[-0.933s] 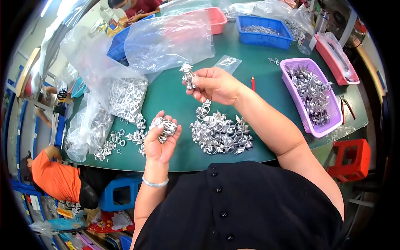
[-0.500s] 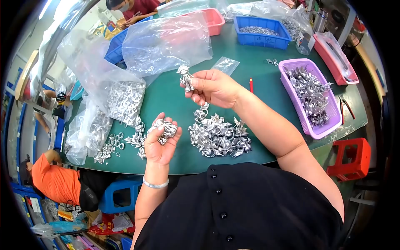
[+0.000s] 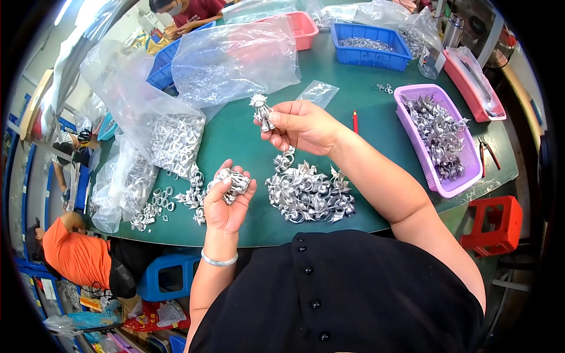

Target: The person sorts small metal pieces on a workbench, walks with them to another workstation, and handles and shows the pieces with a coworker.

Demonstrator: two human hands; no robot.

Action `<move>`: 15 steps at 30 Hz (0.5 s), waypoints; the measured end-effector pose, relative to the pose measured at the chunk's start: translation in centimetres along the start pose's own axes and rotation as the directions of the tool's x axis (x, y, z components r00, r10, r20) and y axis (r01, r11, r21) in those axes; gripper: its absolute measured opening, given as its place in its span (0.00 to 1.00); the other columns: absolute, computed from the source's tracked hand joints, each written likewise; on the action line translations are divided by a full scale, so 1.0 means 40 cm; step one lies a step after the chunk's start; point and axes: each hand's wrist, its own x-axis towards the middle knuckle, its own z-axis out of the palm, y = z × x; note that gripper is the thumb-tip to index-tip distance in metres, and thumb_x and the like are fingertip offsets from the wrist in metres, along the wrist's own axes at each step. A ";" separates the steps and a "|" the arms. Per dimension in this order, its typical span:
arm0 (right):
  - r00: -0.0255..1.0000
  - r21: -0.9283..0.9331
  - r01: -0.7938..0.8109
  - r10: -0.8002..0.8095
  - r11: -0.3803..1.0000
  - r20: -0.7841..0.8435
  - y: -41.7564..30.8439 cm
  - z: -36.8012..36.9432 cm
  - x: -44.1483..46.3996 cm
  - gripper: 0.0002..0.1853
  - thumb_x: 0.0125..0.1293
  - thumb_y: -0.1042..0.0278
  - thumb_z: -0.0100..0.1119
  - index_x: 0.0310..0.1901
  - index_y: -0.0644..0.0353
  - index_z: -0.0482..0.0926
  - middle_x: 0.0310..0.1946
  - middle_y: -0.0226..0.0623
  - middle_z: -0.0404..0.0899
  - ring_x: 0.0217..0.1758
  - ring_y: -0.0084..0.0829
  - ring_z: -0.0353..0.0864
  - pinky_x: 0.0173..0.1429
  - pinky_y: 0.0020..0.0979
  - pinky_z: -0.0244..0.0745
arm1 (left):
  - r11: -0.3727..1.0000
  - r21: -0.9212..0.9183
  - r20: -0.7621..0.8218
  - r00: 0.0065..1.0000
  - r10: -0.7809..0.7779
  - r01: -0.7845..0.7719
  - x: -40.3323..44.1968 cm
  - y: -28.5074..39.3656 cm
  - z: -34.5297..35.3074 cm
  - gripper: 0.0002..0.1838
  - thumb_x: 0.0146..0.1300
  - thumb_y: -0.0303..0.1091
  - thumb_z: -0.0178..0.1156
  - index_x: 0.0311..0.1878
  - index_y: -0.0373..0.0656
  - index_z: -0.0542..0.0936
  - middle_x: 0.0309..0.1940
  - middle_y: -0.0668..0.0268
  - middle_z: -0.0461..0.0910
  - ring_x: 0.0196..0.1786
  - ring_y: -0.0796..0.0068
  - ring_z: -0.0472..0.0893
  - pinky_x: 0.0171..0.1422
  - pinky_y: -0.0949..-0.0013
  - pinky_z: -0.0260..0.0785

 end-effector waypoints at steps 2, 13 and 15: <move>1.000 -0.016 0.004 -0.004 1.000 -0.006 0.000 0.002 -0.001 0.14 0.64 0.64 0.53 0.44 0.66 0.75 0.31 0.35 0.78 0.27 0.21 0.75 0.30 0.21 0.69 | 1.000 -0.001 0.003 1.000 -0.002 0.002 0.000 0.001 0.000 0.22 0.52 0.23 0.54 0.54 0.38 0.68 0.43 0.59 0.74 0.46 0.61 0.76 0.52 0.54 0.71; 1.000 0.034 0.004 -0.004 0.999 0.012 0.001 0.011 -0.003 0.14 0.64 0.65 0.53 0.45 0.67 0.75 0.32 0.37 0.78 0.29 0.22 0.75 0.32 0.21 0.70 | 1.000 0.012 -0.029 1.000 0.000 0.001 -0.006 0.001 0.002 0.23 0.52 0.23 0.53 0.54 0.38 0.67 0.44 0.58 0.74 0.46 0.61 0.76 0.52 0.54 0.71; 1.000 0.036 0.003 -0.003 0.999 0.014 0.000 0.012 -0.003 0.14 0.64 0.65 0.53 0.46 0.67 0.75 0.32 0.36 0.78 0.29 0.22 0.75 0.32 0.22 0.70 | 1.000 0.018 -0.034 0.999 0.002 -0.002 -0.007 0.001 0.005 0.23 0.53 0.23 0.53 0.55 0.38 0.67 0.44 0.58 0.74 0.46 0.61 0.76 0.52 0.54 0.71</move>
